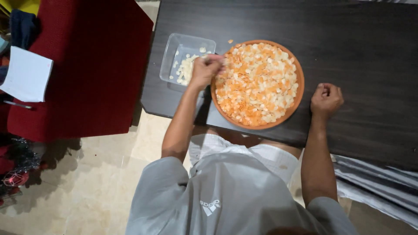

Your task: Sorting sliced food items from a large tray into a smaller container by hand.

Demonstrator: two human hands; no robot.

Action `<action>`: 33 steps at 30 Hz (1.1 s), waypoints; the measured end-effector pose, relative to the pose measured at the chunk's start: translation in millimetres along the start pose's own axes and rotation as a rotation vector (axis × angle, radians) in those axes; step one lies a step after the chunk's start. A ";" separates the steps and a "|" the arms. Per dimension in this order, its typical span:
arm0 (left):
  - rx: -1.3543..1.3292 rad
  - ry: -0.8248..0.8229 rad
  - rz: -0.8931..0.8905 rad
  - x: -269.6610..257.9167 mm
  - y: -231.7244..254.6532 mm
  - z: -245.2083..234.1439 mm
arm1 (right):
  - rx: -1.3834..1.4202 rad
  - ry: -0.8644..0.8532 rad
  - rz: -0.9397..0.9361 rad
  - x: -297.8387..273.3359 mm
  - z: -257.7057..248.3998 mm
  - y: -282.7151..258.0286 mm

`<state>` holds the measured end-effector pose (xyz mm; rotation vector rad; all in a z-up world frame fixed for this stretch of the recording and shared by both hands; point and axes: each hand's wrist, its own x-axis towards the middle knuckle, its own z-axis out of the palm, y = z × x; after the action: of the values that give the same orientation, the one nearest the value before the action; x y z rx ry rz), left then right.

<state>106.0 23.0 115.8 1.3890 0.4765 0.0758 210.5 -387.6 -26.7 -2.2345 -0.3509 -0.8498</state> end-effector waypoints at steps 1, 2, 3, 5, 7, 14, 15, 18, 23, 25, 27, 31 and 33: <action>0.005 0.057 0.049 2.3 -1.9 -15.3 | -0.003 -0.004 -0.002 -0.3 0.3 0.2; 0.009 0.117 0.096 3.3 -3.9 -31.5 | -0.005 -0.010 -0.004 -1.3 1.1 -0.5; 0.010 0.121 0.099 3.0 -3.8 -42.3 | 0.000 -0.010 -0.007 -0.5 0.9 -1.5; 0.189 0.294 0.156 2.4 -3.9 -63.6 | 0.007 -0.016 0.027 -0.8 -0.3 -3.8; 0.199 0.349 0.146 12.0 -20.8 -83.0 | 0.004 -0.028 0.029 -1.6 -1.7 -5.5; 0.711 0.435 0.349 26.3 -58.8 -122.7 | 0.026 0.021 -0.060 -5.8 4.2 11.9; 0.714 0.429 0.329 25.5 -56.3 -124.3 | 0.020 0.003 -0.051 -3.5 6.9 11.1; 0.686 0.377 0.413 22.9 -55.3 -118.3 | 0.021 0.005 -0.099 -3.1 4.0 10.2; 0.829 0.338 0.336 17.7 -42.5 -109.6 | 0.056 -0.039 -0.018 2.9 -2.2 -4.3; 0.980 0.383 0.245 8.7 -29.2 -96.1 | 0.049 -0.043 -0.023 2.2 -1.1 -2.3; 1.132 0.420 0.149 10.9 -24.7 -83.5 | 0.039 -0.050 -0.024 1.5 -0.2 -1.0; 1.112 0.297 0.522 21.5 -16.7 -35.2 | 0.039 -0.027 -0.032 3.2 -1.0 -5.6; 1.041 0.169 0.610 23.2 -11.6 -4.1 | 0.055 -0.035 -0.022 2.4 -0.8 -6.5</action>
<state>122.8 32.1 97.8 2.5361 0.1954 0.4980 208.9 -383.6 -21.2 -2.2009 -0.4113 -0.8039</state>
